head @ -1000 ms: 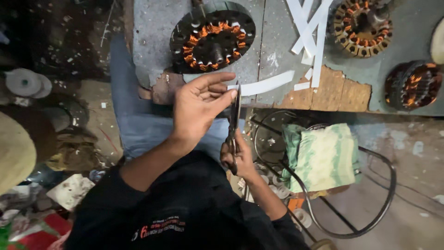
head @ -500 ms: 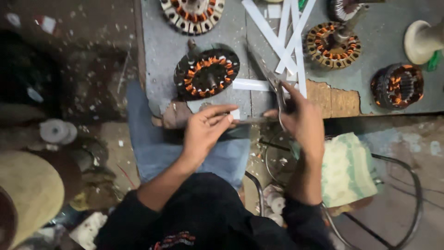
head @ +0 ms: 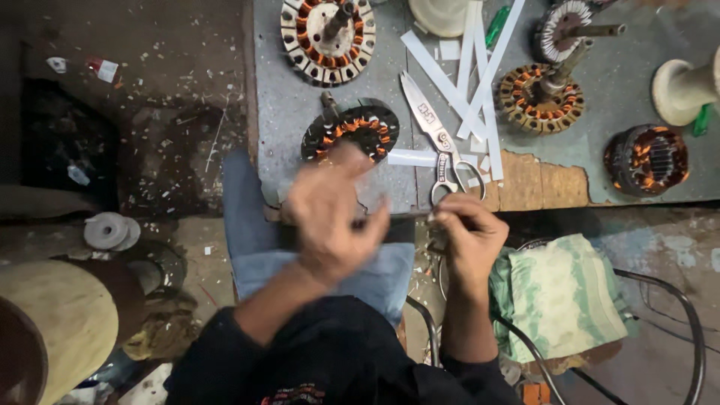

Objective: The person cuts strips of white material with scissors and inserts them into slots on circular motor stator components. The person handles multiple stators, places them on the workbench, and continues inserting the cut strips into the slots.

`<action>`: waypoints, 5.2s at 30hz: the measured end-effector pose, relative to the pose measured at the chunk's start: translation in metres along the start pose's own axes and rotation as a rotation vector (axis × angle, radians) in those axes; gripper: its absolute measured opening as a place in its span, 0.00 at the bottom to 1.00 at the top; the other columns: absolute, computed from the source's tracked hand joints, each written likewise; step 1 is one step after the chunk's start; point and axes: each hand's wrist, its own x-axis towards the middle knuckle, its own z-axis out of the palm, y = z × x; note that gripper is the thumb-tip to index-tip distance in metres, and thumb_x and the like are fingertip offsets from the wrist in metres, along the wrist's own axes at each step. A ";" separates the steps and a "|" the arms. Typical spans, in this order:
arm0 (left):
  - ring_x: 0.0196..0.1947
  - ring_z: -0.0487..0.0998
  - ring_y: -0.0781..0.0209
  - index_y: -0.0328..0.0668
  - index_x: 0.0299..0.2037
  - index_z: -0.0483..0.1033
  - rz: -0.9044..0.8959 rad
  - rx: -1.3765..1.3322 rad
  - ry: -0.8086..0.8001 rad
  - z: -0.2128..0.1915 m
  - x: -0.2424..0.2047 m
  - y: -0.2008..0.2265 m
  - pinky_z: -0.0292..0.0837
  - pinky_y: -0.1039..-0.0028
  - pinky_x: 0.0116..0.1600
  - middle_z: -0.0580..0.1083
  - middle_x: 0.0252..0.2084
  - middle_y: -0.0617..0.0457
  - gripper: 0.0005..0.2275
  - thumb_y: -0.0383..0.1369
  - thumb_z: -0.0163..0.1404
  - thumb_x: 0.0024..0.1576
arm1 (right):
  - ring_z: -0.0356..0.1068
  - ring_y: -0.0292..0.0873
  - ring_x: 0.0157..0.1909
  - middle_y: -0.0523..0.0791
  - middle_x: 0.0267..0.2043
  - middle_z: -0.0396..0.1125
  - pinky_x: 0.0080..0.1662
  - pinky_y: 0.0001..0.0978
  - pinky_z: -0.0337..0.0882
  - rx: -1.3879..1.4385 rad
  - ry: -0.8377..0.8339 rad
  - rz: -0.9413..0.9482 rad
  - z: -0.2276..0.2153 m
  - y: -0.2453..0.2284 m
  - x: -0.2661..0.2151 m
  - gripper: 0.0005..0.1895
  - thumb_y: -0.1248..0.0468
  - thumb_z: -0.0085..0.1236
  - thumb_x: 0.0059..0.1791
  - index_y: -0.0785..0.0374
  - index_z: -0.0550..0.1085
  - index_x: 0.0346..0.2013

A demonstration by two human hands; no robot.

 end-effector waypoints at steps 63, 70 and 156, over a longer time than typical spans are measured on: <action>0.60 0.77 0.50 0.41 0.56 0.78 -0.186 -0.460 -0.432 -0.010 0.022 -0.017 0.73 0.65 0.65 0.78 0.55 0.49 0.21 0.22 0.63 0.51 | 0.74 0.51 0.47 0.49 0.42 0.72 0.46 0.40 0.75 -0.791 -0.352 -0.690 0.040 -0.101 0.030 0.15 0.70 0.64 0.41 0.63 0.81 0.43; 0.62 0.76 0.49 0.38 0.56 0.77 -0.181 -0.523 -0.458 -0.013 0.018 -0.022 0.72 0.63 0.66 0.77 0.56 0.47 0.21 0.20 0.60 0.50 | 0.74 0.50 0.46 0.47 0.41 0.72 0.46 0.39 0.74 -0.803 -0.333 -0.694 0.043 -0.100 0.029 0.16 0.72 0.63 0.40 0.61 0.82 0.42; 0.55 0.71 0.43 0.28 0.52 0.77 -0.325 -0.134 -0.047 0.014 0.036 -0.041 0.61 0.58 0.64 0.76 0.52 0.38 0.21 0.33 0.65 0.52 | 0.69 0.60 0.55 0.56 0.57 0.66 0.54 0.45 0.70 -0.818 -0.205 -0.158 -0.009 -0.059 0.044 0.21 0.75 0.53 0.49 0.63 0.72 0.58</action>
